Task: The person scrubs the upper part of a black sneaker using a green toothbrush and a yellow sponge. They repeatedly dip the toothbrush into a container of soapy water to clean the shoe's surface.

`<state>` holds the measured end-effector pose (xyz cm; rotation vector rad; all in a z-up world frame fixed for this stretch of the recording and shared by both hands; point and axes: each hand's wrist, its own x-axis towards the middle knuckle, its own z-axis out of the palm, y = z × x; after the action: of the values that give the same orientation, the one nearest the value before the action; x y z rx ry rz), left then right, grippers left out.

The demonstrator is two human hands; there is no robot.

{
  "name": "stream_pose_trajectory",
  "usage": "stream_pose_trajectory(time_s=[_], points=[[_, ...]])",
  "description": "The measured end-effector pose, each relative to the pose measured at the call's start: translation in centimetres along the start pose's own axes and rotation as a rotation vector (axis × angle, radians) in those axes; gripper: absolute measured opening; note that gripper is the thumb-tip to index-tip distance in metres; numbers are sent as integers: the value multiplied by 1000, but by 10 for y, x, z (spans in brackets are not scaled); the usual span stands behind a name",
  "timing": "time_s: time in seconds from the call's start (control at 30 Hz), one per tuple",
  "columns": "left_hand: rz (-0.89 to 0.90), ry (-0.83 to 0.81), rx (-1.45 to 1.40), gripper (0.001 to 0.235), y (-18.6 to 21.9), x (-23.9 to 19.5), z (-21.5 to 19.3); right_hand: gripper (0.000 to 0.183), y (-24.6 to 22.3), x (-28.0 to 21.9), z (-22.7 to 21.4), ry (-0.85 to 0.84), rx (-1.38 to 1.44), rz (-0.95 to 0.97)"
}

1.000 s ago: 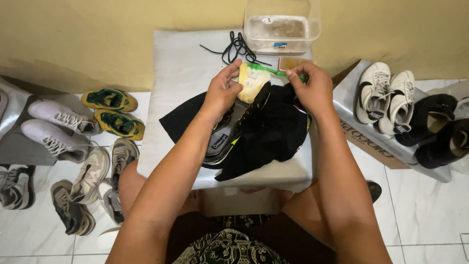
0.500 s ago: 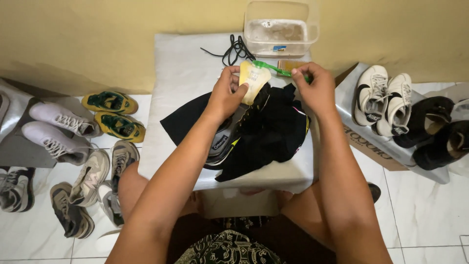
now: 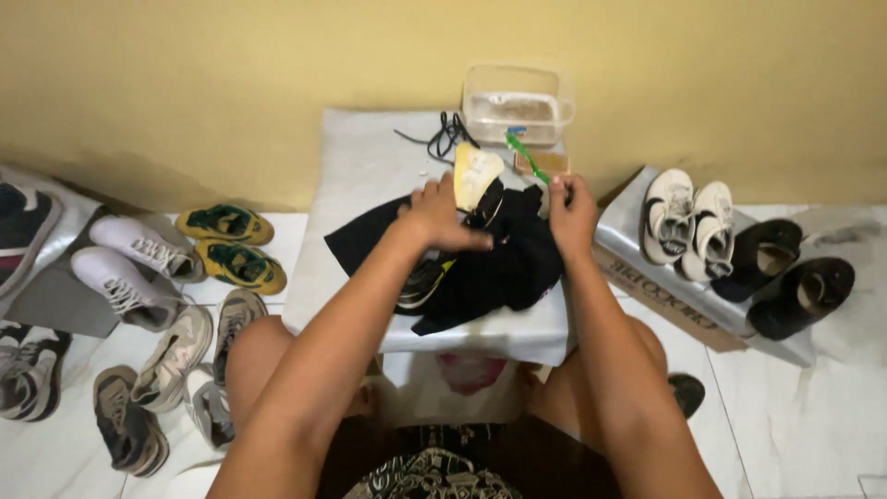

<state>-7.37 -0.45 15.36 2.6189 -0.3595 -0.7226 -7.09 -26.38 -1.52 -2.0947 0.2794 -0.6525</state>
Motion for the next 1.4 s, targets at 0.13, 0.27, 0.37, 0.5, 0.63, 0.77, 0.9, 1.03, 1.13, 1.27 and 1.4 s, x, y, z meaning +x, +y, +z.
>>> stream_pose_trajectory(time_s=[0.13,0.27,0.37,0.5,0.63,0.77,0.9,1.03,1.13,1.27,1.4], points=[[-19,48,-80,131,-32,18,31,26,15,7,6,15,-17,60],[33,169,-111,103,-39,21,37,23,31,10,13,77,62,41],[67,209,-119,94,-45,21,32,22,28,11,17,109,188,-15],[155,187,-109,89,-46,20,8,23,14,8,9,99,215,63],[237,160,-48,92,-44,-7,-37,24,25,15,16,112,190,62],[247,69,78,85,-52,-16,-59,25,40,7,18,109,182,94],[239,49,269,87,-93,13,-53,24,19,11,10,107,132,59],[284,135,314,84,-116,26,-44,24,34,16,16,84,121,43],[382,167,256,87,-118,10,-39,23,35,12,13,55,91,58],[441,256,187,86,-134,15,-23,20,37,14,15,-34,140,103],[477,302,111,83,-136,18,-23,12,3,17,5,-85,232,136]])
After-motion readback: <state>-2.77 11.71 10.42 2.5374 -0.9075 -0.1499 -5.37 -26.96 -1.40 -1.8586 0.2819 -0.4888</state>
